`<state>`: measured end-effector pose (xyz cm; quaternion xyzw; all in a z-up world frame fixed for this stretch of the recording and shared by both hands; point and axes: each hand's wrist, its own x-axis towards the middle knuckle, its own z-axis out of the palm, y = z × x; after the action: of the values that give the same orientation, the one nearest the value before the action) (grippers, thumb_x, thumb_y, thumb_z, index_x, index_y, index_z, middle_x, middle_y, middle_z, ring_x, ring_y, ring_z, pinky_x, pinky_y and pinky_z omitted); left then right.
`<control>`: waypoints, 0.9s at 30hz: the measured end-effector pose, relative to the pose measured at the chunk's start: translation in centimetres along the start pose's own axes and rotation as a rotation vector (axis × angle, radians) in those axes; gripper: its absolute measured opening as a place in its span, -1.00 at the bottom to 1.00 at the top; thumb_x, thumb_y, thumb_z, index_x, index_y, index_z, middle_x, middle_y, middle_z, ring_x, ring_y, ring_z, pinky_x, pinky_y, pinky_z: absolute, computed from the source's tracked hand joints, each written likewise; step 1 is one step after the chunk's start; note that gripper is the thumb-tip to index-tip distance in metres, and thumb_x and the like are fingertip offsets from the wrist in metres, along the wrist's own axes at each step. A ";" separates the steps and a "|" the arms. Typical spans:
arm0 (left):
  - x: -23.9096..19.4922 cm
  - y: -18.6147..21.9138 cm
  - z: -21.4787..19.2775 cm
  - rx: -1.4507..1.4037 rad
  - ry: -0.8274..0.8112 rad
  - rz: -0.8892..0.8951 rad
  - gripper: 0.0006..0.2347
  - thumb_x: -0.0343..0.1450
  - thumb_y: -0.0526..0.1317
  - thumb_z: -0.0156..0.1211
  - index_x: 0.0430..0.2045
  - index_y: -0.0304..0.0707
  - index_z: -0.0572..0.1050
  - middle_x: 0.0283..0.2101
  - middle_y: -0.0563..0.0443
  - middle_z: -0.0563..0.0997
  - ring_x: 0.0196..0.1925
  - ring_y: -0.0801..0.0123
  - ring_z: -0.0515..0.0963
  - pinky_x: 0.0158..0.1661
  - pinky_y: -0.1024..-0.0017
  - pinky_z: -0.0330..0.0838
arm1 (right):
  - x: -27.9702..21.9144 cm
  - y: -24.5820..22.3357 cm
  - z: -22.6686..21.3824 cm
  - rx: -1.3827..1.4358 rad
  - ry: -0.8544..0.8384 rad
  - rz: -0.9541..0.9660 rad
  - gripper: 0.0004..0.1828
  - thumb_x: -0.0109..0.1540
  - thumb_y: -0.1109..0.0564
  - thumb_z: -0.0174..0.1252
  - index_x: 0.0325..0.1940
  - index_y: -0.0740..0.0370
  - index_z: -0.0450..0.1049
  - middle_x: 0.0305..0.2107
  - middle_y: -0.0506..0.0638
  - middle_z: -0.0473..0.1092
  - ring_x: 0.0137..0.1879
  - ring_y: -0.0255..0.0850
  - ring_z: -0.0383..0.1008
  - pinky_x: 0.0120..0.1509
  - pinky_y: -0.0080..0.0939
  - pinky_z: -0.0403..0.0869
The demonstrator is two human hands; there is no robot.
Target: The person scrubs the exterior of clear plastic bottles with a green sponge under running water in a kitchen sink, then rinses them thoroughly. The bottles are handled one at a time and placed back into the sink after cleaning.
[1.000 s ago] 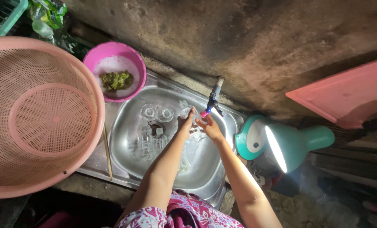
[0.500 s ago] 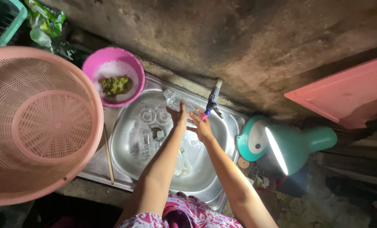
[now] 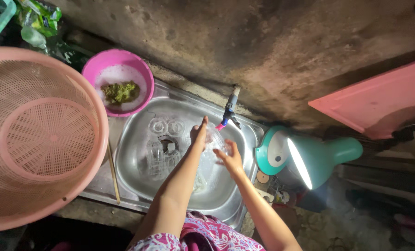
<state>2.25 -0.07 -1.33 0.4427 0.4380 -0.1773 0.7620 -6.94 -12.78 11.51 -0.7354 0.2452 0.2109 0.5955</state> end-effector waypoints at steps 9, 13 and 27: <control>-2.3 -0.3 -0.3 0.219 -0.519 0.165 -0.73 0.32 -0.07 0.42 -0.28 -0.21 0.54 -0.36 0.01 0.65 -0.33 0.42 0.67 -0.38 0.49 0.47 | -3.7 3.4 -0.9 -0.207 -0.171 0.134 0.15 -0.02 0.12 0.47 0.54 0.12 -0.02 0.23 0.09 0.39 0.21 -0.10 0.48 0.13 -0.06 0.46; -2.3 -0.3 -0.5 0.283 -0.572 0.445 -0.73 0.34 -0.11 0.48 -0.36 -0.28 0.50 -0.32 0.04 0.65 -0.25 0.45 0.66 -0.22 0.56 0.54 | -2.0 3.8 0.4 -0.201 -0.166 0.134 0.19 -0.09 0.21 0.49 0.53 0.13 0.01 0.25 0.14 0.38 0.19 -0.05 0.47 0.09 -0.09 0.48; -5.8 2.4 -1.6 0.530 -0.339 0.551 -0.38 0.25 0.08 0.50 0.07 -0.33 0.45 -0.06 -0.12 0.60 -0.06 0.30 0.61 -0.10 0.41 0.51 | -2.0 2.1 1.2 -0.139 -0.237 0.148 0.11 -0.06 0.22 0.47 0.51 0.08 0.08 0.26 0.12 0.35 0.23 -0.08 0.44 0.11 -0.07 0.48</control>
<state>-0.17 1.86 4.30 0.6887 0.1107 -0.1437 0.7020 -9.83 -11.73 10.89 -0.7245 0.2116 0.3560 0.5509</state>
